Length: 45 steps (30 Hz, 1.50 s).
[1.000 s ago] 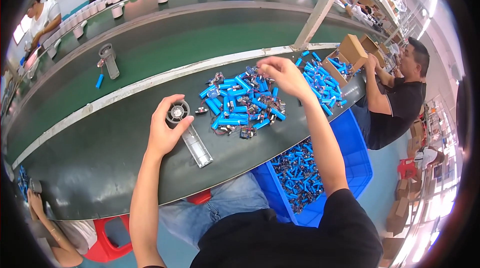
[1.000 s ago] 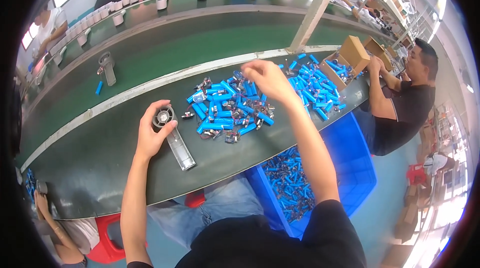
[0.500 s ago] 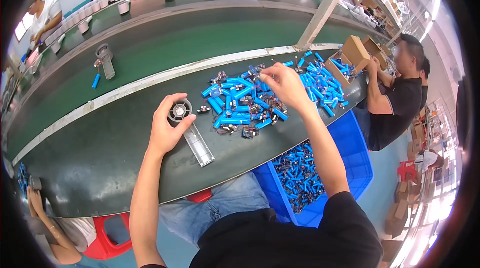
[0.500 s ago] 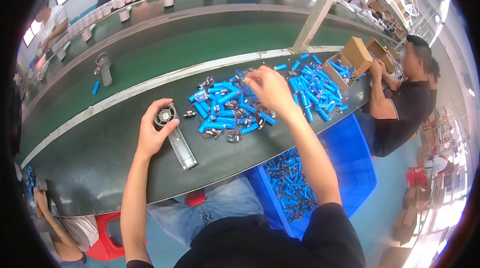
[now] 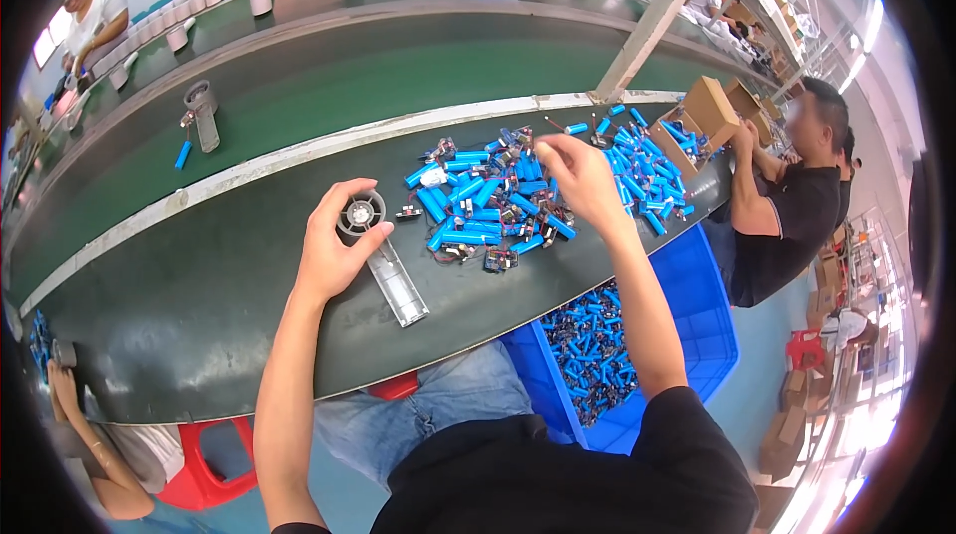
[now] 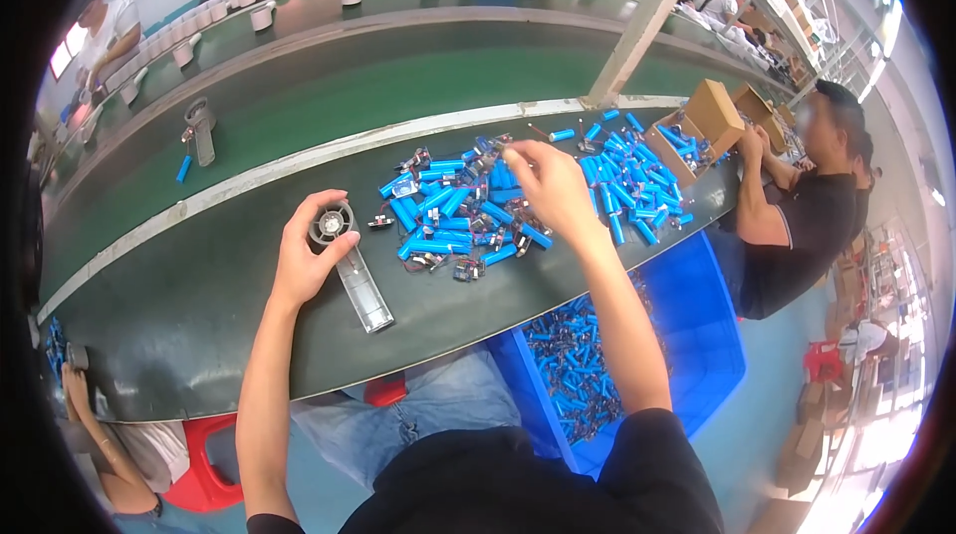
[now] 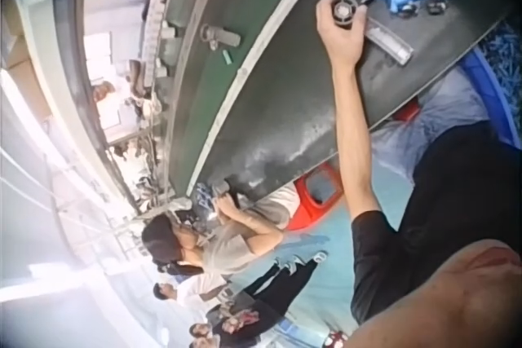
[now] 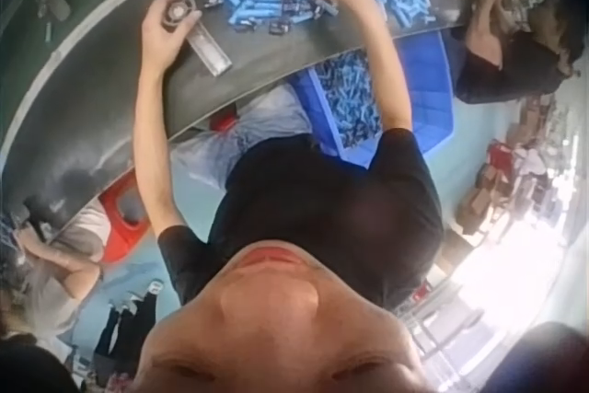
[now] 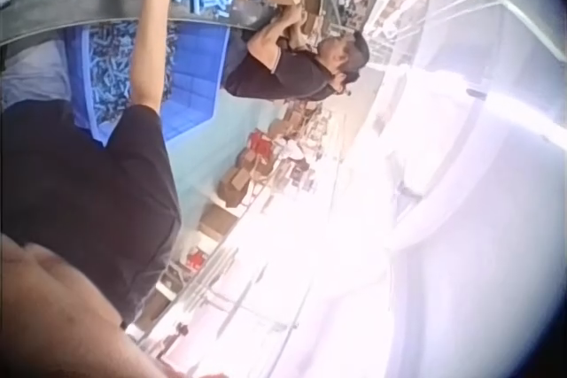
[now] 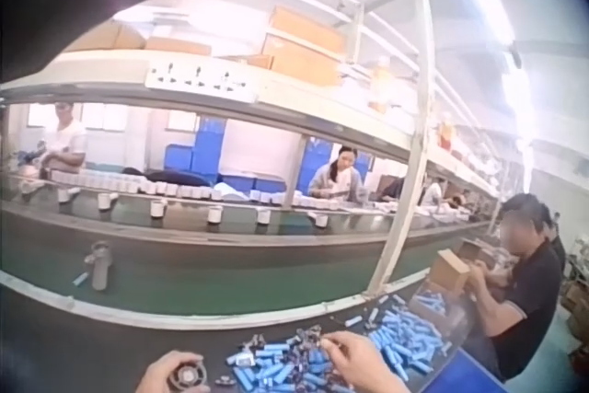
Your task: The person assembles blue electronic components onto circular bases by hand at a production line station, using an assembly jig to position the components.
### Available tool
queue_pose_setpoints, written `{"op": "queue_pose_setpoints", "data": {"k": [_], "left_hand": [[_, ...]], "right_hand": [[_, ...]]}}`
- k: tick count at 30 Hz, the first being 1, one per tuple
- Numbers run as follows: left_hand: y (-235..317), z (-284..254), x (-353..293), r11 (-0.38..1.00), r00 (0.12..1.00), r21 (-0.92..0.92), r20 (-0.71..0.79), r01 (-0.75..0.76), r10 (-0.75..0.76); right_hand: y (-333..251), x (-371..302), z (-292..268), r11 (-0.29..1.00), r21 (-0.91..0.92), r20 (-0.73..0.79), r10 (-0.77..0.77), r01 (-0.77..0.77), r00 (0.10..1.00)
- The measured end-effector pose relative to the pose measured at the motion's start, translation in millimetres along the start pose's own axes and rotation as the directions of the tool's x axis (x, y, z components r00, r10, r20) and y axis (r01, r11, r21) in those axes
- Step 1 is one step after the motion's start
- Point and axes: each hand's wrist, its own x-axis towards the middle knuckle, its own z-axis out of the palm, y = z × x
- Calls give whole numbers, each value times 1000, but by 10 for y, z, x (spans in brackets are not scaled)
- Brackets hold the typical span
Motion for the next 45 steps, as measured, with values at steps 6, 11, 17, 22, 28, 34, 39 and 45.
{"op": "queue_pose_setpoints", "data": {"k": [6,11,17,22,28,34,39,45], "left_hand": [[5,-27,-10,999,999,6,44,31,-31],[10,-13,-13,999,998,1,50,40,-40],[11,-38,-7,999,999,18,39,35,-36],[5,-27,-8,999,999,17,33,28,-29],[116,-57,-11,998,998,53,33,44,-46],[614,-101,122,982,971,-20,-153,-190,184],[834,-62,9,947,985,-276,-110,-162,136],[795,-435,-357,845,990,-528,-139,-85,13]], "right_hand": [[-130,-113,17,999,14,241,26,-30,970],[-128,-109,125,977,-187,119,-77,98,990],[-560,-44,-56,924,-131,-116,-374,359,920],[-643,0,-124,909,81,-133,-397,409,908],[-844,-54,-98,789,554,-146,-222,265,964],[-1043,-156,168,652,758,152,-213,24,965],[-1237,-249,547,550,822,357,-295,-148,886],[-1099,-235,723,796,604,404,-351,42,845]]}}
